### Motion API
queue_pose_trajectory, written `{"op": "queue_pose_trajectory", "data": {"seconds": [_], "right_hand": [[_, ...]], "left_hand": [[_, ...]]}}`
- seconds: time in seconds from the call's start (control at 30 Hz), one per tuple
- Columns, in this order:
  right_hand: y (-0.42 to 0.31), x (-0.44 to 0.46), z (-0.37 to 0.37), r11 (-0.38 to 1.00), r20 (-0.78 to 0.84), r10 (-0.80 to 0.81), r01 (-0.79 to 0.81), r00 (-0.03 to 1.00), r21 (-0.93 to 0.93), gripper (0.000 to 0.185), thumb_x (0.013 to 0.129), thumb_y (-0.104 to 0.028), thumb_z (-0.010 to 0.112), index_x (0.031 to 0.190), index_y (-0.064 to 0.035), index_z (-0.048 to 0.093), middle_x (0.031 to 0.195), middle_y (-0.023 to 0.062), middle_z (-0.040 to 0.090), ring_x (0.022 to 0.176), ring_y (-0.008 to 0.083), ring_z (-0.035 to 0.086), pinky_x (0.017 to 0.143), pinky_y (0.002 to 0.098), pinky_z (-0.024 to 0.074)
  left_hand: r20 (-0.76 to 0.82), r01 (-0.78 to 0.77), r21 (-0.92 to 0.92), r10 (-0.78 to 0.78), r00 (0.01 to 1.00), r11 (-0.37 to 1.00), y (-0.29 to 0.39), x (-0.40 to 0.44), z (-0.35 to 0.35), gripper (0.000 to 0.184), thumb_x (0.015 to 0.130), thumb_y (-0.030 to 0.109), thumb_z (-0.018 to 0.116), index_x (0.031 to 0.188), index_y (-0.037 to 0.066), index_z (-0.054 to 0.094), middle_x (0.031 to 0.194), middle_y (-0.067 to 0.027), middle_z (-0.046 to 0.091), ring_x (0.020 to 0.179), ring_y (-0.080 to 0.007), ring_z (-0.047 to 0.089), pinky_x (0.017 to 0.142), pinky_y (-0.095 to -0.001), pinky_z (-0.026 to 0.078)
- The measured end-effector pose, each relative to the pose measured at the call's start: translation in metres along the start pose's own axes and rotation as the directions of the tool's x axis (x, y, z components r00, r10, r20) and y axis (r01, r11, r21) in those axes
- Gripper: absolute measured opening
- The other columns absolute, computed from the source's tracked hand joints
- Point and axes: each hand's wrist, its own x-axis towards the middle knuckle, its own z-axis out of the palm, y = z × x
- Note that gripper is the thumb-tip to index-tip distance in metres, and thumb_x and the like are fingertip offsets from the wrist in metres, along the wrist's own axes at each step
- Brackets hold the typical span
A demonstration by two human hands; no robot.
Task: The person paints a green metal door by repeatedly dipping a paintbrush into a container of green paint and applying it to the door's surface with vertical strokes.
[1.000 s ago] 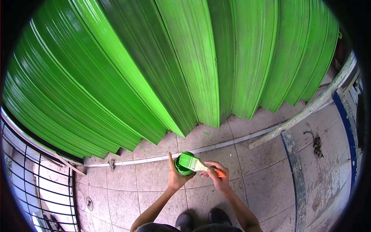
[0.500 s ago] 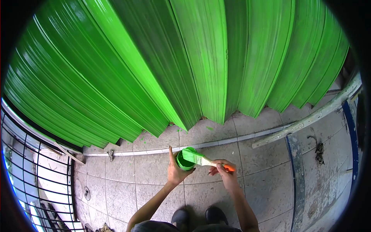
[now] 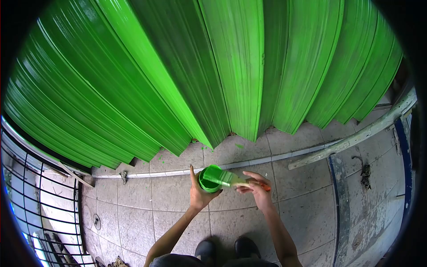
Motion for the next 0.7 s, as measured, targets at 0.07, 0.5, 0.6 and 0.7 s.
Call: {"op": "queue_pose_trajectory", "data": {"seconds": [0.07,0.5,0.6,0.7], "right_hand": [[-0.005,0.015,0.004,0.998,-0.011,-0.057,0.057,0.998,0.036,0.029,0.091,-0.009,0.053,0.114,0.0064,0.061,0.096,0.0208,0.068,0.086,0.0297,0.07,0.075,0.0359,0.0587],[0.079,0.106,-0.007,0.961,-0.263,-0.267,0.234,0.927,-0.149,0.012,0.083,0.001,0.054,0.082,0.0054,0.065,0.078,0.0104,0.067,0.068,0.0167,0.068,0.063,0.0256,0.0553],[0.062,0.12,0.013,0.947,-0.247,-0.304,0.265,0.92,-0.18,0.013,0.084,0.0,0.053,0.082,0.006,0.064,0.079,0.0106,0.067,0.068,0.0173,0.068,0.063,0.0256,0.0553],[0.026,0.118,0.034,0.875,-0.179,-0.477,0.447,0.861,-0.186,0.018,0.084,-0.003,0.048,0.081,0.007,0.062,0.076,0.0128,0.065,0.066,0.0239,0.069,0.062,0.03,0.0556]], "left_hand": [[-0.009,0.014,0.022,-0.013,1.0,1.0,-0.002,0.0,-0.003,0.135,0.058,0.017,0.089,0.147,0.003,-0.011,0.123,-0.0176,0.054,0.11,-0.0323,0.059,0.095,-0.0411,0.048],[-0.081,0.056,-0.031,-0.059,0.995,0.998,-0.034,-0.05,-0.017,0.135,0.058,0.019,0.091,0.147,0.0,-0.008,0.118,-0.0165,0.057,0.107,-0.0293,0.06,0.094,-0.0399,0.047],[-0.089,0.064,-0.038,-0.067,0.994,0.997,-0.035,-0.052,-0.019,0.135,0.058,0.019,0.091,0.147,0.0,-0.008,0.117,-0.0165,0.057,0.107,-0.0289,0.06,0.094,-0.0398,0.047],[-0.088,0.075,-0.042,-0.079,0.993,0.996,-0.034,-0.053,-0.019,0.135,0.058,0.019,0.091,0.147,0.0,-0.009,0.118,-0.0165,0.057,0.107,-0.0285,0.06,0.094,-0.0397,0.047]]}}
